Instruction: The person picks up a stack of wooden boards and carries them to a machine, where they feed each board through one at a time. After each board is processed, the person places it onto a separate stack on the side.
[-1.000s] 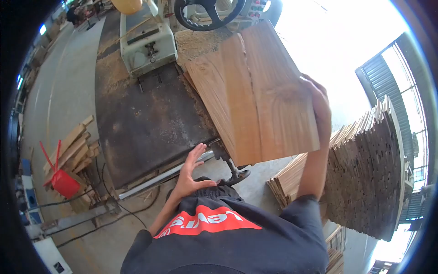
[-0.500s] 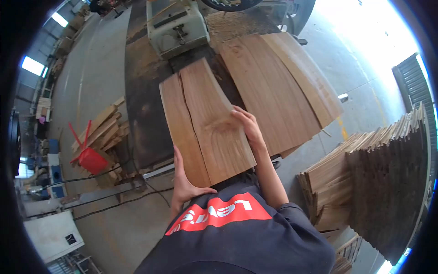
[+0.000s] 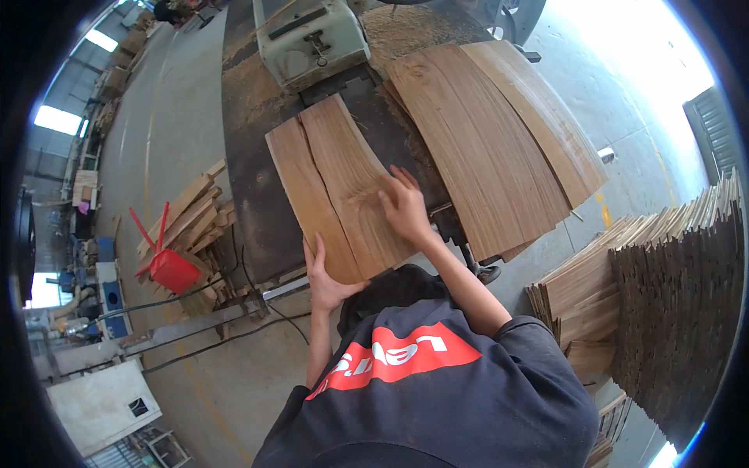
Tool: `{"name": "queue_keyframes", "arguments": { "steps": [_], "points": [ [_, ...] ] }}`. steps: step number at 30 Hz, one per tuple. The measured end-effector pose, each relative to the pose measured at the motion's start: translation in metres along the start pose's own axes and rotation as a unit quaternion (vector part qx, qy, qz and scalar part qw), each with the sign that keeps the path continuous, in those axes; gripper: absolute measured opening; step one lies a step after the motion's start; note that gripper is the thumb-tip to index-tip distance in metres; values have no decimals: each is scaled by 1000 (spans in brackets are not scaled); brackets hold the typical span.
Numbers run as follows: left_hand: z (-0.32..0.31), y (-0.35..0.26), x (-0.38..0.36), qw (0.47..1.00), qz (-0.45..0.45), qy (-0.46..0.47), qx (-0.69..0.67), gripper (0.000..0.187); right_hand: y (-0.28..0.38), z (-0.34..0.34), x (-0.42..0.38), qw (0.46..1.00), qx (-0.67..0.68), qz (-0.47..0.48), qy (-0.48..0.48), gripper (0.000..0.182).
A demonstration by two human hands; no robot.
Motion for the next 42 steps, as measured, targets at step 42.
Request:
{"name": "queue_keyframes", "arguments": {
  "steps": [42],
  "points": [
    [-6, 53, 180, 975, -50, -48, 209, 146, -6, -91, 121, 958, -268, 96, -41, 62]
  ]
}}
Point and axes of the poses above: each hand's wrist, its own x-axis towards the middle knuckle, its own z-axis out of the back of the hand, y = z × x, the point moved 8 cm from there along x, towards the middle knuckle, and after that the axes turned 2 degrees about -y, right-handed, at the moved point
